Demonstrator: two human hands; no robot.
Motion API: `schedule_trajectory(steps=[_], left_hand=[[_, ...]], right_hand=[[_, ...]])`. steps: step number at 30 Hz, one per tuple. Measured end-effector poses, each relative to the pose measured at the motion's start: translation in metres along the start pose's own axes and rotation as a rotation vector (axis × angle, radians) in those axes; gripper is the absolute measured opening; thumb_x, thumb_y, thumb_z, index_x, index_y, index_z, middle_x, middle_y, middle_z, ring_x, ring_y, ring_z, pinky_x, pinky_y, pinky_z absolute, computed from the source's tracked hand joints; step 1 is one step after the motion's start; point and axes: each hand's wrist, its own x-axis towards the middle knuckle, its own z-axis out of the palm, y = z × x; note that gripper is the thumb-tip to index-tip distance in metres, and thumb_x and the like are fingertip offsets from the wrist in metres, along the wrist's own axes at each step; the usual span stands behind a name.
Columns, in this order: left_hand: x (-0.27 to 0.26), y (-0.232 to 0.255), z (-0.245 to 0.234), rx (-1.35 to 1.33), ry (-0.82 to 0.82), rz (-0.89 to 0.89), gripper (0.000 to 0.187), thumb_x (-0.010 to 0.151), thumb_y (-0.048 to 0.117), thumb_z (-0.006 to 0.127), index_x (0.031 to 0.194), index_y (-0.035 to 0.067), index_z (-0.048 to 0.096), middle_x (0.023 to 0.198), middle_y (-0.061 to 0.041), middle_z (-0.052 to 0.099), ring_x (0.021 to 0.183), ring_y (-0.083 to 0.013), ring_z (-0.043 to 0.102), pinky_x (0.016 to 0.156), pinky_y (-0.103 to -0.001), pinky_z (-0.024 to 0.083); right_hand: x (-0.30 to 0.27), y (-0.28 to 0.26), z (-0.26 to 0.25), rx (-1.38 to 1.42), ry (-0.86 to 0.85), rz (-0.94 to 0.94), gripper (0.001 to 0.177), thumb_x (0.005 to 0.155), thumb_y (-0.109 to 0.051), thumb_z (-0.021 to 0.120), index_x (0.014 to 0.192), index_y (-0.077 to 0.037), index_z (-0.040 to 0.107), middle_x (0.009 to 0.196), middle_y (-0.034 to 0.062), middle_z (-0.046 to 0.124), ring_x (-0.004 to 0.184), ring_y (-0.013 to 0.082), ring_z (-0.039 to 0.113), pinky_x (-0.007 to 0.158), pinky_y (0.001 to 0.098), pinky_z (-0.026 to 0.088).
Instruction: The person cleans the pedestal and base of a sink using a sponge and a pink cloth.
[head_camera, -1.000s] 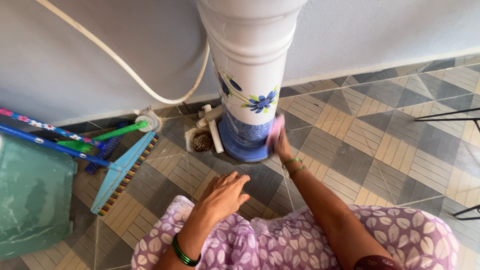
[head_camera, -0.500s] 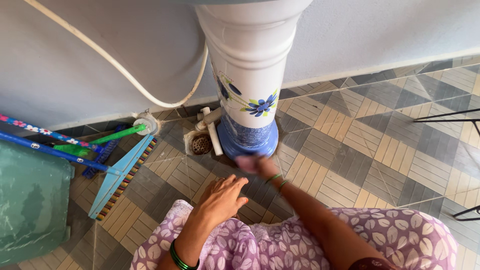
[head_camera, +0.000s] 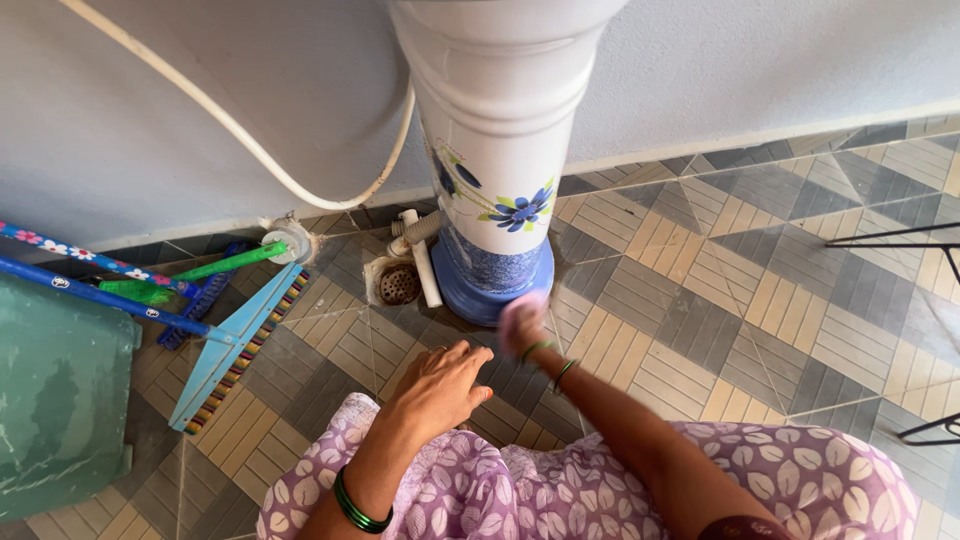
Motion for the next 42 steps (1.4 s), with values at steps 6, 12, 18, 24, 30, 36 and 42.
schedule_trajectory(steps=[6,12,18,24,30,36,42], left_hand=[[-0.003,0.015,-0.010,0.013,-0.044,-0.020,0.057,0.096,0.034,0.062,0.146,0.013,0.046,0.153,-0.016,0.047,0.141,-0.0323,0.047,0.121,-0.047,0.032],[0.002,-0.004,0.002,-0.004,-0.012,-0.029,0.057,0.097,0.032,0.064,0.147,0.013,0.045,0.157,-0.021,0.037,0.145,-0.0368,0.036,0.120,-0.049,0.028],[-0.009,0.005,-0.021,-0.011,0.021,0.008,0.054,0.095,0.034,0.065,0.143,0.014,0.049,0.152,-0.018,0.044,0.139,-0.0356,0.043,0.116,-0.047,0.034],[-0.005,0.017,-0.029,0.047,0.010,0.019,0.050,0.095,0.034,0.064,0.139,0.012,0.053,0.134,-0.012,0.060,0.125,-0.0317,0.059,0.108,-0.044,0.046],[0.012,0.008,-0.009,0.063,0.112,0.111,0.052,0.093,0.033,0.070,0.137,0.010,0.054,0.140,-0.019,0.052,0.128,-0.0370,0.052,0.107,-0.047,0.042],[0.005,0.020,-0.018,0.025,0.019,0.067,0.052,0.095,0.033,0.066,0.140,0.011,0.052,0.139,-0.014,0.056,0.128,-0.0336,0.056,0.109,-0.044,0.045],[0.002,0.014,-0.018,0.051,0.002,0.027,0.052,0.094,0.033,0.067,0.139,0.012,0.053,0.140,-0.011,0.057,0.129,-0.0306,0.056,0.110,-0.043,0.044]], right_hand=[[0.000,-0.080,-0.022,0.906,0.088,-0.149,0.054,0.099,-0.028,0.058,0.152,-0.023,0.048,0.139,0.0115,0.058,0.129,0.0283,0.055,0.107,0.0371,0.048],[-0.021,0.056,0.027,0.957,0.280,0.473,0.049,0.096,-0.029,0.062,0.144,-0.021,0.054,0.131,0.0176,0.060,0.117,0.0366,0.060,0.097,0.0467,0.052],[-0.056,0.160,0.051,1.371,0.544,1.026,0.043,0.097,-0.030,0.065,0.136,-0.014,0.060,0.111,0.0277,0.071,0.100,0.0429,0.070,0.086,0.0522,0.056],[0.004,0.052,0.007,1.231,0.794,0.744,0.085,0.078,-0.015,0.071,0.149,-0.006,0.028,0.127,0.0389,0.046,0.110,0.0600,0.055,0.095,0.0585,0.051],[-0.014,0.116,-0.023,1.594,0.675,0.739,0.065,0.085,-0.010,0.056,0.148,-0.003,0.042,0.126,0.0325,0.052,0.103,0.0446,0.063,0.083,0.0473,0.059],[-0.129,0.175,-0.201,1.274,1.181,0.415,0.077,0.084,0.000,0.052,0.159,-0.003,0.038,0.126,0.0243,0.052,0.116,0.0383,0.056,0.105,0.0491,0.050],[-0.106,0.137,-0.206,0.888,1.419,0.547,0.072,0.092,-0.006,0.055,0.158,0.000,0.028,0.141,0.0338,0.038,0.127,0.0491,0.048,0.105,0.0534,0.048]])
